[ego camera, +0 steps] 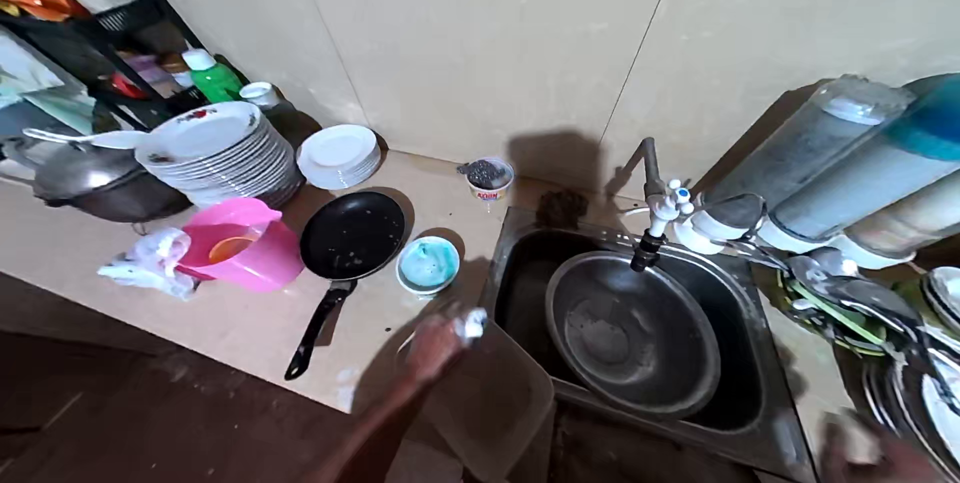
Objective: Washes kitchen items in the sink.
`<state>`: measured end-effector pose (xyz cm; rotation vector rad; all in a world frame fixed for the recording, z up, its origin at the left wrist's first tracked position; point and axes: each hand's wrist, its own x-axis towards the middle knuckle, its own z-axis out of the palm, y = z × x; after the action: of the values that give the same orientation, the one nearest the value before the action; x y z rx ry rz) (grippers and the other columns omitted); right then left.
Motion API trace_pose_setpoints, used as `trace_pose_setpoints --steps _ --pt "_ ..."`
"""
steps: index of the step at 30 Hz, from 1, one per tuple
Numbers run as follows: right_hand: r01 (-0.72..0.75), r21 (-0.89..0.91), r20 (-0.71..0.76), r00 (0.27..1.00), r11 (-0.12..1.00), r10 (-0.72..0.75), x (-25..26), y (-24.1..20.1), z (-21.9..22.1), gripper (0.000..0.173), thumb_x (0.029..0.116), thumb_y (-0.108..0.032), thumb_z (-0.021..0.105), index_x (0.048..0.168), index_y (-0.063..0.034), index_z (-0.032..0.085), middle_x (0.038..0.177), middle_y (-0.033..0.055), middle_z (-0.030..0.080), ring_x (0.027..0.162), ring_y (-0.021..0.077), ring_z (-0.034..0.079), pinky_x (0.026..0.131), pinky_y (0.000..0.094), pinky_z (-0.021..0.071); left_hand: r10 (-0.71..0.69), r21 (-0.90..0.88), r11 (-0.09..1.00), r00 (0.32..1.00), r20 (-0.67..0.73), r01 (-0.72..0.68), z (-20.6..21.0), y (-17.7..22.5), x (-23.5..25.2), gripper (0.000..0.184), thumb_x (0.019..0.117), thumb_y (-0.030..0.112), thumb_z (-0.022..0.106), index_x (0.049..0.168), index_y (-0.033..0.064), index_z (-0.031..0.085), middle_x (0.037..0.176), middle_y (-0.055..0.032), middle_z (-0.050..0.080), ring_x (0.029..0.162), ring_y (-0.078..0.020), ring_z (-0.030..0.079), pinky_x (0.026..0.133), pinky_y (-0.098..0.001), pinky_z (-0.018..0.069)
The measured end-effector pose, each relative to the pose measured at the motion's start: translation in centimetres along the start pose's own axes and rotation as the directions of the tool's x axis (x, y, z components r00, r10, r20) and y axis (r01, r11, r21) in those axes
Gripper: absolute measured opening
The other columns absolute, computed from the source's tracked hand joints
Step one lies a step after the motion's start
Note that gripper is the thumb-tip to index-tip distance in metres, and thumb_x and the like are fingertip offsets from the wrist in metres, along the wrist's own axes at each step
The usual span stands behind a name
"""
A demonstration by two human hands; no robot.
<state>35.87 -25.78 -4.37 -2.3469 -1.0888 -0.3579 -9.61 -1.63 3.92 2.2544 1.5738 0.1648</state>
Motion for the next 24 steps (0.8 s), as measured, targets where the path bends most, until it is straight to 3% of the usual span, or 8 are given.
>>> trace_pose_setpoints --steps 3,6,9,11,13,18,20,24 --pt "0.157 0.481 0.187 0.943 0.863 -0.276 -4.0 -12.0 3.3 0.028 0.0995 -0.014 0.061 0.105 0.0119 0.071 0.107 0.0308 0.069 0.103 0.0438 0.068 0.095 0.0547 0.0534 -0.092 -0.058 0.995 0.969 -0.231 0.081 -3.1 -1.5 3.4 0.039 0.1024 0.024 0.057 0.13 -0.0024 0.065 0.12 -0.0304 0.068 0.115 -0.0486 0.065 0.097 -0.0651 0.049" --pt "-0.194 0.698 0.529 0.789 0.69 -0.313 -5.7 -21.6 5.5 0.03 0.1035 -0.018 0.055 0.112 0.007 0.069 0.106 0.0187 0.071 0.097 0.0243 0.07 0.09 0.041 0.0566 -0.203 -0.135 0.976 0.934 -0.294 0.17 -2.5 -5.4 8.4 0.045 0.1044 0.029 0.055 0.137 -0.0011 0.06 0.141 -0.0307 0.055 0.135 -0.0476 0.05 0.114 -0.0599 0.0388" --pt "-0.58 0.669 0.743 0.517 0.464 -0.425 -4.8 -26.5 8.2 0.038 0.1062 -0.027 0.049 0.125 0.0033 0.061 0.11 0.012 0.068 0.096 0.0137 0.066 0.089 0.0334 0.0555 -0.128 -0.074 0.991 0.938 -0.321 0.11 -0.2 -8.5 11.2 0.051 0.1028 0.033 0.055 0.143 0.0015 0.056 0.152 -0.0295 0.046 0.144 -0.0469 0.041 0.12 -0.0579 0.0318" --pt "-0.601 0.62 0.772 0.354 0.504 -0.528 -4.0 -28.0 9.1 0.043 0.1024 -0.024 0.056 0.138 0.0012 0.053 0.121 0.0145 0.065 0.105 0.0161 0.064 0.094 0.0357 0.0536 -0.101 0.049 0.992 0.972 -0.214 0.114 0.6 -8.1 11.7 0.053 0.1068 0.03 0.046 0.151 0.0011 0.047 0.162 -0.0287 0.033 0.154 -0.0448 0.025 0.126 -0.058 0.016" --pt "-0.567 0.568 0.803 0.224 0.596 -0.552 -3.6 -29.2 9.3 0.054 0.0975 -0.017 0.065 0.145 -0.0001 0.046 0.129 0.0193 0.061 0.113 0.0219 0.062 0.099 0.0409 0.0512 -0.086 0.088 0.991 0.982 -0.167 0.102 0.7 -7.7 11.5 0.049 0.1086 0.025 0.042 0.152 0.002 0.046 0.165 -0.0245 0.03 0.156 -0.0411 0.021 0.127 -0.0538 0.0143" --pt "-0.55 0.556 0.81 0.189 0.624 -0.555 -4.4 -29.8 9.1 0.051 0.1042 -0.023 0.056 0.148 -0.001 0.044 0.137 0.0212 0.058 0.121 0.0259 0.06 0.105 0.0434 0.0478 0.022 -0.03 0.999 0.98 -0.196 -0.029 1.2 -9.5 11.3 0.04 0.1041 0.017 0.05 0.139 0.0015 0.061 0.156 -0.0192 0.047 0.147 -0.0362 0.042 0.123 -0.0501 0.0318" --pt "-0.55 0.561 0.803 0.181 0.619 -0.567 -4.6 -29.7 8.9 0.047 0.1075 -0.024 0.049 0.148 -0.0009 0.045 0.138 0.022 0.057 0.123 0.0266 0.059 0.106 0.0444 0.0465 0.01 -0.029 0.999 0.974 -0.228 -0.017 1.4 -9.1 11.3 0.035 0.1025 0.016 0.053 0.131 0.0001 0.066 0.146 -0.0209 0.057 0.14 -0.037 0.051 0.119 -0.0512 0.0372" --pt "-0.517 0.564 0.801 0.15 0.644 -0.58 -4.3 -29.8 8.2 0.046 0.1104 -0.024 0.043 0.151 -0.0024 0.043 0.143 0.023 0.054 0.129 0.0294 0.057 0.11 0.0472 0.0433 0.02 -0.07 0.997 0.963 -0.267 -0.04 0.7 -8.5 10.9 0.033 0.0978 0.008 0.056 0.126 -0.0068 0.063 0.139 -0.0294 0.057 0.134 -0.0439 0.053 0.116 -0.0533 0.0388"
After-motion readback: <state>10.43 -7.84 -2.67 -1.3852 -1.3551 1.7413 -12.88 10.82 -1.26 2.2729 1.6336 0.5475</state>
